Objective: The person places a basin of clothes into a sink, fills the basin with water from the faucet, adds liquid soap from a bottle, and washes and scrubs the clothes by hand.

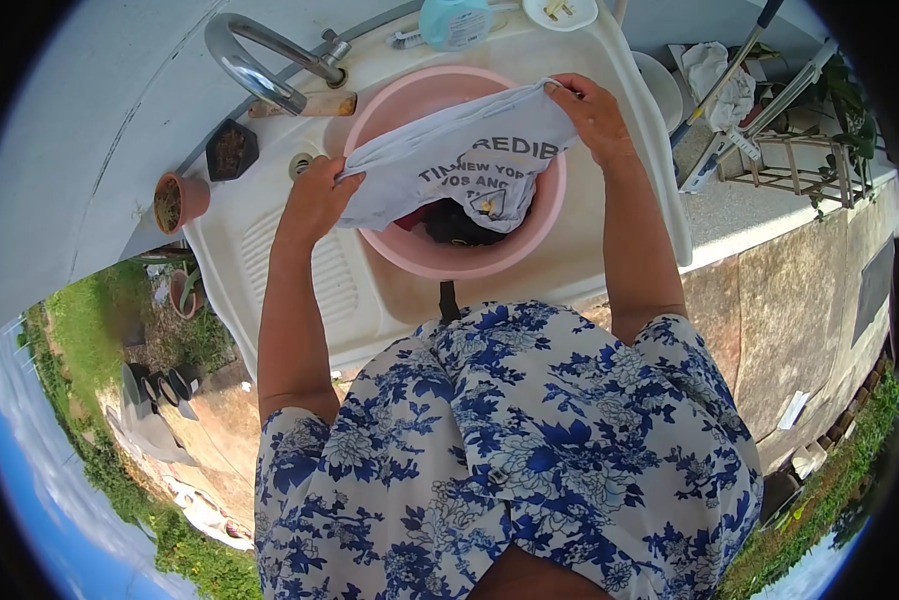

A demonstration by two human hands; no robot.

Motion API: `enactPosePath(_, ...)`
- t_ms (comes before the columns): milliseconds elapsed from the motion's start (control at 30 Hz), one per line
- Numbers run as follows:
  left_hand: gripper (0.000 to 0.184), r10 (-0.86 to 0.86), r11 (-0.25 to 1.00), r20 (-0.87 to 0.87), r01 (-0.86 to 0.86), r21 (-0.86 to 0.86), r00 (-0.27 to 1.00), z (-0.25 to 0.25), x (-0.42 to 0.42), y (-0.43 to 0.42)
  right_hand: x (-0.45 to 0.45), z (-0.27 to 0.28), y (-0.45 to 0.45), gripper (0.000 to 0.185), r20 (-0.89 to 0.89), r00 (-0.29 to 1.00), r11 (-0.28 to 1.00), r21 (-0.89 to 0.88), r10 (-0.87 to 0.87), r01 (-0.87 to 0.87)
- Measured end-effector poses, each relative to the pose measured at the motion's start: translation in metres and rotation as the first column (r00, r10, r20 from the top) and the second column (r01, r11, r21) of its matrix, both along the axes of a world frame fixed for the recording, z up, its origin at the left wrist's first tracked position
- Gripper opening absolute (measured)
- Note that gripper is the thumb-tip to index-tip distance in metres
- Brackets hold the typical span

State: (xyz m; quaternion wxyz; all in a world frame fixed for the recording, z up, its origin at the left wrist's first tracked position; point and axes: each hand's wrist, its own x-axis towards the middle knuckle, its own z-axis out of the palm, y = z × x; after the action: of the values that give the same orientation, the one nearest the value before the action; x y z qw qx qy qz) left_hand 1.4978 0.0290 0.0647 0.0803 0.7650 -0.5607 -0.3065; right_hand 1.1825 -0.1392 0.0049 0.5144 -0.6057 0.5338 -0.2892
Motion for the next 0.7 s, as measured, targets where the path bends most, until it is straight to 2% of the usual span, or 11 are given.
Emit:
enactPosePath(67,0.028,0.019,0.999,-0.029,-0.021,-0.045,0.999,-0.002,0.005,0.004,-0.002,0.006,-0.001,0.034,-0.026,1.0,1.0,0.015,0.016,-0.016)
enactPosePath(167,0.029,0.204,0.966,-0.544,-0.258,-0.023,0.814,0.003,0.008,0.014,-0.008,0.027,0.002,0.034,0.045,0.994,0.99,0.096,0.103,-0.107)
enactPosePath(233,0.033,0.244,0.873,-0.887,-0.488,0.025,0.393,-0.003,0.01,0.02,-0.012,0.05,0.011,0.033,0.224,0.964,0.98,0.109,0.141,-0.168)
enactPosePath(267,0.033,0.231,0.874,-0.89,-0.486,0.012,0.393,-0.006,0.008,0.018,-0.014,0.057,0.011,0.032,0.394,0.904,0.965,0.123,0.167,-0.232)
enactPosePath(333,0.038,0.052,0.747,-0.992,-0.655,0.114,-0.113,-0.014,-0.007,0.013,-0.01,0.042,0.009,0.031,0.523,0.839,0.965,0.108,0.151,-0.241)
enactPosePath(400,0.038,0.078,0.726,-0.968,-0.652,0.22,-0.24,-0.037,-0.027,-0.005,0.007,0.016,0.01,0.031,0.643,0.754,0.962,0.093,0.139,-0.257)
enactPosePath(467,0.038,0.114,0.689,-0.923,-0.64,0.34,-0.367,-0.063,-0.044,-0.018,0.041,-0.015,0.023,0.038,0.86,0.294,0.78,0.504,-0.417,-0.371)
enactPosePath(533,0.034,0.23,0.623,-0.842,-0.591,0.512,-0.487,-0.084,-0.056,-0.03,0.057,-0.058,0.035,0.04,0.819,0.264,0.725,0.573,-0.509,-0.382)
enactPosePath(600,0.036,0.322,0.551,-0.898,-0.711,0.436,-0.302,-0.072,-0.09,-0.042,0.073,-0.069,0.043,0.042,0.764,0.236,0.656,0.64,-0.601,-0.4)
enactPosePath(667,0.038,0.174,0.801,-0.584,-0.459,-0.385,0.793,-0.062,-0.133,-0.037,0.089,-0.062,0.059,0.041,0.608,0.425,0.575,0.788,-0.67,-0.221)
enactPosePath(700,0.033,0.024,0.805,-0.383,-0.245,-0.54,0.924,-0.039,-0.161,-0.032,0.095,-0.075,0.078,0.041,0.609,0.425,0.574,0.788,-0.669,-0.225)
